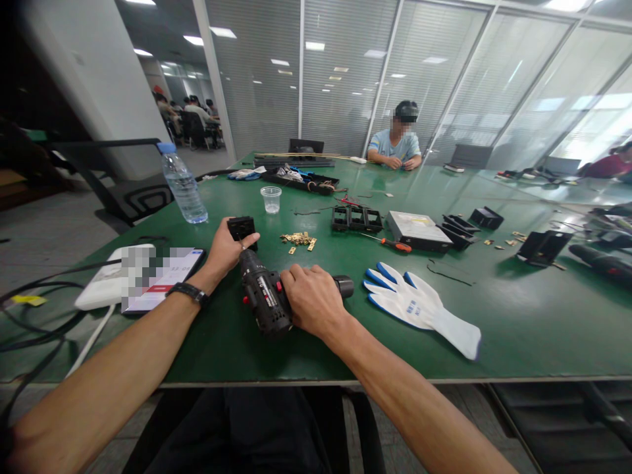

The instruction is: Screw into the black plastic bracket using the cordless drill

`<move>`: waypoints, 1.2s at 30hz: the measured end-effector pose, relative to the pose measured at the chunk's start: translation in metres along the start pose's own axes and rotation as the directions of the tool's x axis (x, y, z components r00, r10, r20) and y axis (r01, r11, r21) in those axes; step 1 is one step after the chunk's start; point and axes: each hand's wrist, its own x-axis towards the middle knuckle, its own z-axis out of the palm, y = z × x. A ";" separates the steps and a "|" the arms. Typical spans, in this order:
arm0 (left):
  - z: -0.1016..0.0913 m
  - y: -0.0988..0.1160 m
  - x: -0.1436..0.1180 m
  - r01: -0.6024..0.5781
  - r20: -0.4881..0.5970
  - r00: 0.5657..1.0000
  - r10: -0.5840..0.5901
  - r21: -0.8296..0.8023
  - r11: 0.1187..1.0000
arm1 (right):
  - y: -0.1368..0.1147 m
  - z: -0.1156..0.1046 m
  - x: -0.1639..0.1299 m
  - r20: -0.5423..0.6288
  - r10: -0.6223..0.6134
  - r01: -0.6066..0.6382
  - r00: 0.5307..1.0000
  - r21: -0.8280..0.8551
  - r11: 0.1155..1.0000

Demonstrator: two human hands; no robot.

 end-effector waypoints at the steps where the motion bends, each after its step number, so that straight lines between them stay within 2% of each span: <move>1: 0.000 0.000 0.000 -0.002 0.001 1.000 0.002 0.002 1.000 | 0.000 0.000 0.000 -0.002 0.000 0.000 1.000 0.000 1.000; 16: 0.002 -0.010 0.002 -0.021 0.002 1.000 0.021 0.007 1.000 | 0.001 0.002 0.000 -0.025 -0.012 0.012 1.000 -0.003 1.000; 36: 0.002 -0.007 0.001 -0.016 -0.013 1.000 0.016 0.017 1.000 | 0.001 0.002 0.000 -0.028 -0.008 0.008 1.000 0.009 1.000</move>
